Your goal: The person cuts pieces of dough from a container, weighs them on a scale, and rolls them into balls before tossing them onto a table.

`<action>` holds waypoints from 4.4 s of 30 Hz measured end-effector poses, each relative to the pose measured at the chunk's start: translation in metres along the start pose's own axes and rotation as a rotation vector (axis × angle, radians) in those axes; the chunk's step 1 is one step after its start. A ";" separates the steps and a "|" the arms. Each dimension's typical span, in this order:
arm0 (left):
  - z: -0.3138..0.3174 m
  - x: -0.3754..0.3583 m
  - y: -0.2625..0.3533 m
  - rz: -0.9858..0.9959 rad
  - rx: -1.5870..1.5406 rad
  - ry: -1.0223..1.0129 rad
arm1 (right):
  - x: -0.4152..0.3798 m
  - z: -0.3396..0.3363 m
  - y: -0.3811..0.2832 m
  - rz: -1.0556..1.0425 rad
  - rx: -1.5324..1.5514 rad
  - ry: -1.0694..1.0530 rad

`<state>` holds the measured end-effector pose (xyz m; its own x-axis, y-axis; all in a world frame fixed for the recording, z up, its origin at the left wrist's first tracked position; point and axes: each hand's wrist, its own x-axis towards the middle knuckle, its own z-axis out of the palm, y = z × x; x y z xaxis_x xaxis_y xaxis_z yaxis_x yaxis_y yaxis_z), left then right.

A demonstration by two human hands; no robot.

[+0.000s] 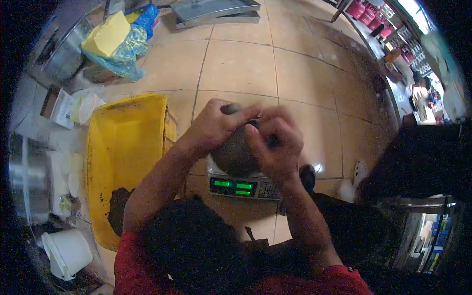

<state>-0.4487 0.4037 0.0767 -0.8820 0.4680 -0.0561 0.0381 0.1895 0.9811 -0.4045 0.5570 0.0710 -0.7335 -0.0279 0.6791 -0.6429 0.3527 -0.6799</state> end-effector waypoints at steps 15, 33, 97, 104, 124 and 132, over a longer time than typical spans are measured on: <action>0.016 -0.010 0.032 0.360 0.426 -0.027 | -0.012 0.006 0.051 0.621 0.628 0.169; 0.060 0.009 -0.238 -0.505 -0.778 0.200 | -0.125 0.096 0.171 0.693 -0.780 -0.584; -0.117 -0.361 -0.291 -0.920 0.643 0.965 | -0.145 -0.054 0.266 0.814 -0.454 -0.259; -0.031 -0.263 -0.307 -0.994 1.057 0.596 | -0.080 0.088 0.174 0.552 -0.142 -0.547; -0.095 -0.278 -0.341 -0.967 1.427 0.779 | -0.136 0.293 -0.005 0.255 -0.069 -1.066; -0.151 -0.257 -0.374 -1.245 0.727 0.471 | -0.107 0.348 0.043 0.061 -0.420 -1.447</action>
<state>-0.3077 0.0823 -0.2479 -0.5854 -0.5907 -0.5553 -0.7302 0.6818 0.0445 -0.4307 0.2495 -0.1276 -0.4952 -0.7873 -0.3674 -0.6802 0.6144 -0.3998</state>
